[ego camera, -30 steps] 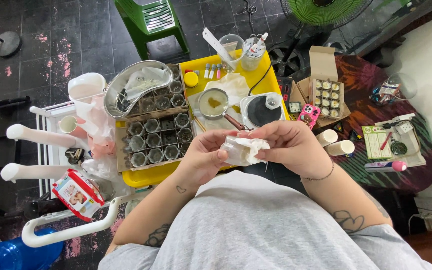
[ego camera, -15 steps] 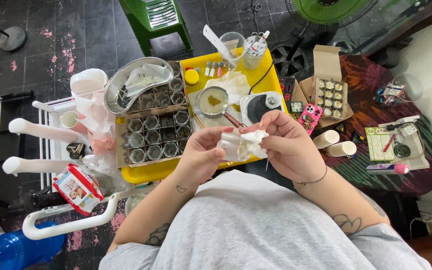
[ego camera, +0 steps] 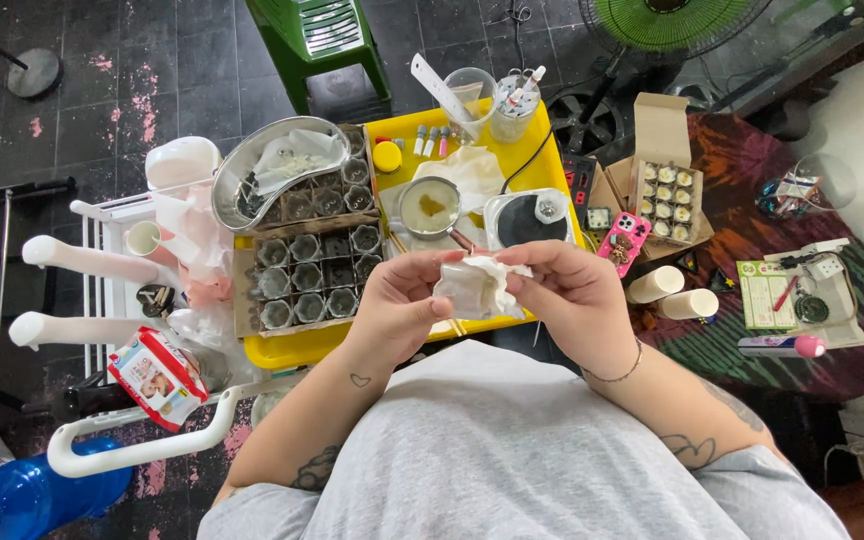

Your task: Cleaning residue from a plastic candle mold using a tissue and chopsticks.

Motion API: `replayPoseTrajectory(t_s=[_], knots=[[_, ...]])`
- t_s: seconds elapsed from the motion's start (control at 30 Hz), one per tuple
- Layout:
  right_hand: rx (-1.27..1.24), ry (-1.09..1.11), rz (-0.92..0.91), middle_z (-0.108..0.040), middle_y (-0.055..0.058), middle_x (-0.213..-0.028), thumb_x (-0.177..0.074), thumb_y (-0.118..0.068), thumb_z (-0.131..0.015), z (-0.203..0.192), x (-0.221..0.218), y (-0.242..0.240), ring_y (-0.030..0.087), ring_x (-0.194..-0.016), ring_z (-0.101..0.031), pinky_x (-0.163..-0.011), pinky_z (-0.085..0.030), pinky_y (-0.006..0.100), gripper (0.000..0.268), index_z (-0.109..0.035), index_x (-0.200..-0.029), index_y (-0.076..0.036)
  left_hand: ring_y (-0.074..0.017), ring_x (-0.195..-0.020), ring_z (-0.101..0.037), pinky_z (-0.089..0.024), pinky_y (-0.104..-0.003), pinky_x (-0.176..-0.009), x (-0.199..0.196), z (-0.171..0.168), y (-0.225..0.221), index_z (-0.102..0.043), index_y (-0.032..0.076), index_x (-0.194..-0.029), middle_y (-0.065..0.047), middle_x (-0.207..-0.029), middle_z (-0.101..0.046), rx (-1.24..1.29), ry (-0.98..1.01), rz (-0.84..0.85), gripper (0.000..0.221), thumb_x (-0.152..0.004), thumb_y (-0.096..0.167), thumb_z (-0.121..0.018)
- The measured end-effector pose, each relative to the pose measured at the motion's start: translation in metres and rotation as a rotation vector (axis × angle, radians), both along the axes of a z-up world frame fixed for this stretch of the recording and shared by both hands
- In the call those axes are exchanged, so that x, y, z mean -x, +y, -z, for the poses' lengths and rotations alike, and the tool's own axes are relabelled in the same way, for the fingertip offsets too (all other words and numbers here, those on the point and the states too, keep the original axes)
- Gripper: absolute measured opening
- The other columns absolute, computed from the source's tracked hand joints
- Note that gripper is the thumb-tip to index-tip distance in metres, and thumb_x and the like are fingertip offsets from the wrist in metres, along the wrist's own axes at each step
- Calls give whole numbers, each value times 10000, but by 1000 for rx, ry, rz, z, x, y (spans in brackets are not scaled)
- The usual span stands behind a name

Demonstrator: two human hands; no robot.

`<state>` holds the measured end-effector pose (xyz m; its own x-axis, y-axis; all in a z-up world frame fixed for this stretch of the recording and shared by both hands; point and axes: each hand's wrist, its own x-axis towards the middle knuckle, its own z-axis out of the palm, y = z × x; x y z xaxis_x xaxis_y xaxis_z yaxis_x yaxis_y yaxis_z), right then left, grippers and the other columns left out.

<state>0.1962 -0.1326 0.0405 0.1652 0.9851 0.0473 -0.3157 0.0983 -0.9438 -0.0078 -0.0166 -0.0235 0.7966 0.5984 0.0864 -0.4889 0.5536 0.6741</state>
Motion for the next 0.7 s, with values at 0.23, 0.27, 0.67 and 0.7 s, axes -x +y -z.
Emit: replayPoseTrajectory(t_s=[0.23,0.27,0.67,0.7], knots=[[31,-66,80,-758,91,-1088,-999,85,-642,3,-9,10,99,-967,-695,-838,-548,226,167,-708,-1148,45,-212,-1172,-698,-600,-362,-981,3,-16,0,-633,-50,-1369,-154,-1281,-709,-114,99,37,527,-879,-26,-825],[72,-80,62,-761,98,-1058,-988,85,-645,2,-11,11,108,-956,-706,-837,-559,241,170,-715,-1138,46,-195,-1162,-687,-597,-348,-984,2,-16,-2,-632,-54,-1373,-143,-1294,-700,-182,109,47,521,-888,-49,-822],[-185,-103,-14,-684,163,-1333,-1007,45,-633,6,-12,8,197,-1308,-651,-1083,-555,350,135,-631,-1139,20,-205,-1154,-702,-605,-353,-1011,-15,-18,0,-618,-52,-1362,-146,-1273,-696,-173,133,-20,507,-887,-66,-795],[-192,-130,-2,-708,162,-1277,-1010,55,-647,9,-12,8,204,-1289,-665,-1071,-562,351,131,-632,-1136,22,-201,-1159,-696,-607,-362,-1020,-17,-14,0,-617,-51,-1348,-135,-1298,-682,-208,124,-28,501,-883,-72,-802]])
